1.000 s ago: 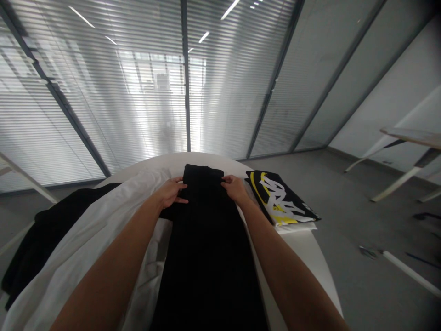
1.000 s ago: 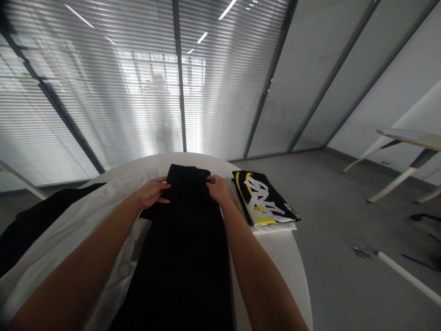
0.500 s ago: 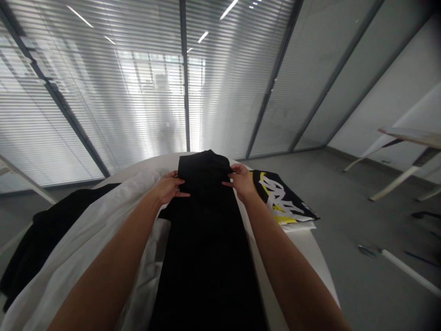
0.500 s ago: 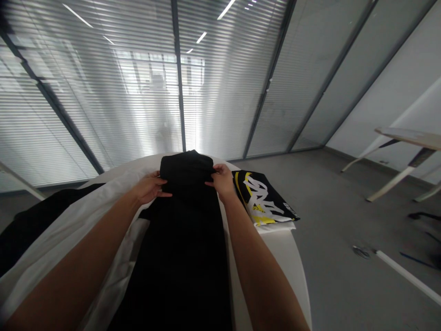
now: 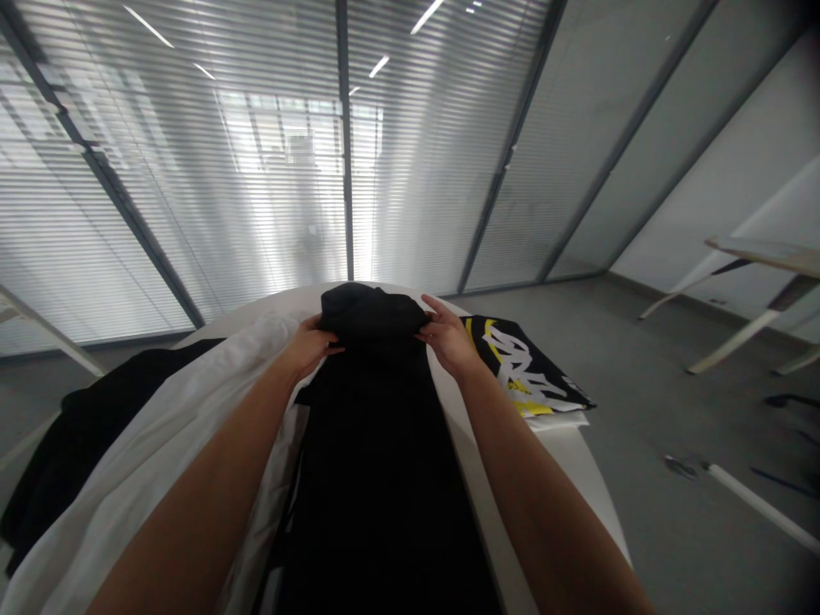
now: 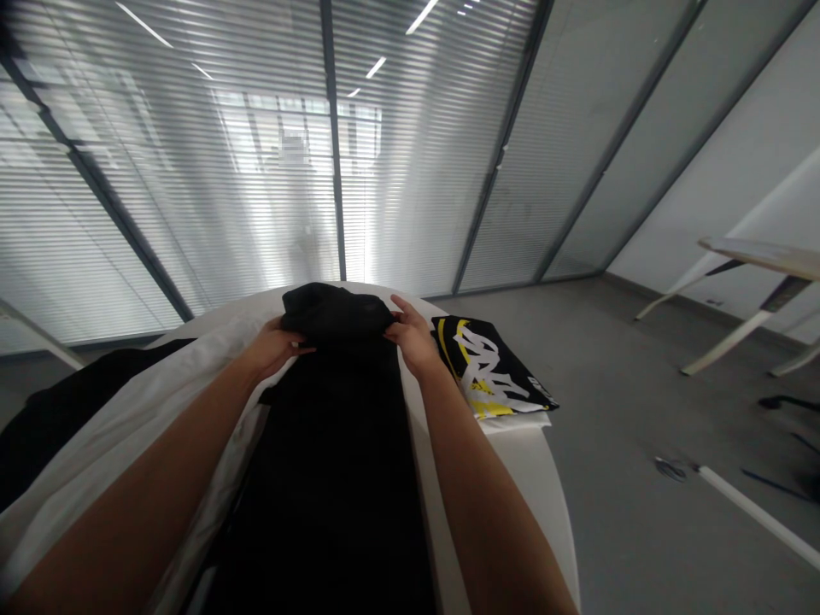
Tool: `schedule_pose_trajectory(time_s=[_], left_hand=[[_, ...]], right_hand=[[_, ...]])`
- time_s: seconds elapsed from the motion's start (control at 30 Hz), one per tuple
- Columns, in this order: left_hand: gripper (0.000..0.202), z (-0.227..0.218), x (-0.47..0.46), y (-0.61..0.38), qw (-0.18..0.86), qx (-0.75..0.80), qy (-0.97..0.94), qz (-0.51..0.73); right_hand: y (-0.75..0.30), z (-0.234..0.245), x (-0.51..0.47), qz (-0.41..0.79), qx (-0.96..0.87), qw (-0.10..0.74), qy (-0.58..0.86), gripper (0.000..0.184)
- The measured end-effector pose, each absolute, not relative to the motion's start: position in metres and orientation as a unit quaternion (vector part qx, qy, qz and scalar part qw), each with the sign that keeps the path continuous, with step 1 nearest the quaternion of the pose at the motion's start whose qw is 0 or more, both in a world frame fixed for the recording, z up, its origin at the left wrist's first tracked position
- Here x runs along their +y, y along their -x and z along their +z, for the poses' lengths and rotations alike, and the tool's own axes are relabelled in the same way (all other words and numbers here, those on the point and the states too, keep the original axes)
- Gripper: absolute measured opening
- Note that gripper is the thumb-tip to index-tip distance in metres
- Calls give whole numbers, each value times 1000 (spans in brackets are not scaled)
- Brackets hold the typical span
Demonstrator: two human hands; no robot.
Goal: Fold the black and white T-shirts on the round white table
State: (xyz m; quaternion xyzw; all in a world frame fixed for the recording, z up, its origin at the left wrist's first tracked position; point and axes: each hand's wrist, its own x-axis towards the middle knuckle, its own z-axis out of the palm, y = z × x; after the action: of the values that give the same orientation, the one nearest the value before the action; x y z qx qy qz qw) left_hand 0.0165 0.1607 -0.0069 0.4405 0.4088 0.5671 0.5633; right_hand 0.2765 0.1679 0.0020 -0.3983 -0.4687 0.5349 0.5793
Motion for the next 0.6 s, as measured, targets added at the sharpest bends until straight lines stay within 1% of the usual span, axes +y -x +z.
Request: schedule_pose_trajectory(time_s=[0.1, 0.2, 0.27, 0.37, 0.47, 0.53, 0.6], left_hand=[[37, -9, 161, -17, 569, 398, -440, 570], [27, -10, 162, -17, 572, 385, -450, 568], [22, -11, 163, -16, 576, 367, -462, 565], [15, -12, 164, -16, 580, 353, -475, 560], [13, -12, 163, -16, 577, 358, -475, 560], [14, -11, 163, -16, 578, 359, -471, 561], [15, -10, 162, -15, 582, 355, -464, 566]], right_hand=[[-276, 3, 165, 554, -486, 558, 380, 69], [-276, 1, 164, 575, -487, 534, 383, 66], [-277, -3, 166, 592, -470, 517, 401, 67], [-278, -9, 168, 616, -454, 460, 450, 69], [-278, -13, 168, 613, -474, 412, 479, 64], [-278, -13, 167, 606, -495, 413, 465, 58], [-278, -13, 167, 603, -505, 442, 431, 55]])
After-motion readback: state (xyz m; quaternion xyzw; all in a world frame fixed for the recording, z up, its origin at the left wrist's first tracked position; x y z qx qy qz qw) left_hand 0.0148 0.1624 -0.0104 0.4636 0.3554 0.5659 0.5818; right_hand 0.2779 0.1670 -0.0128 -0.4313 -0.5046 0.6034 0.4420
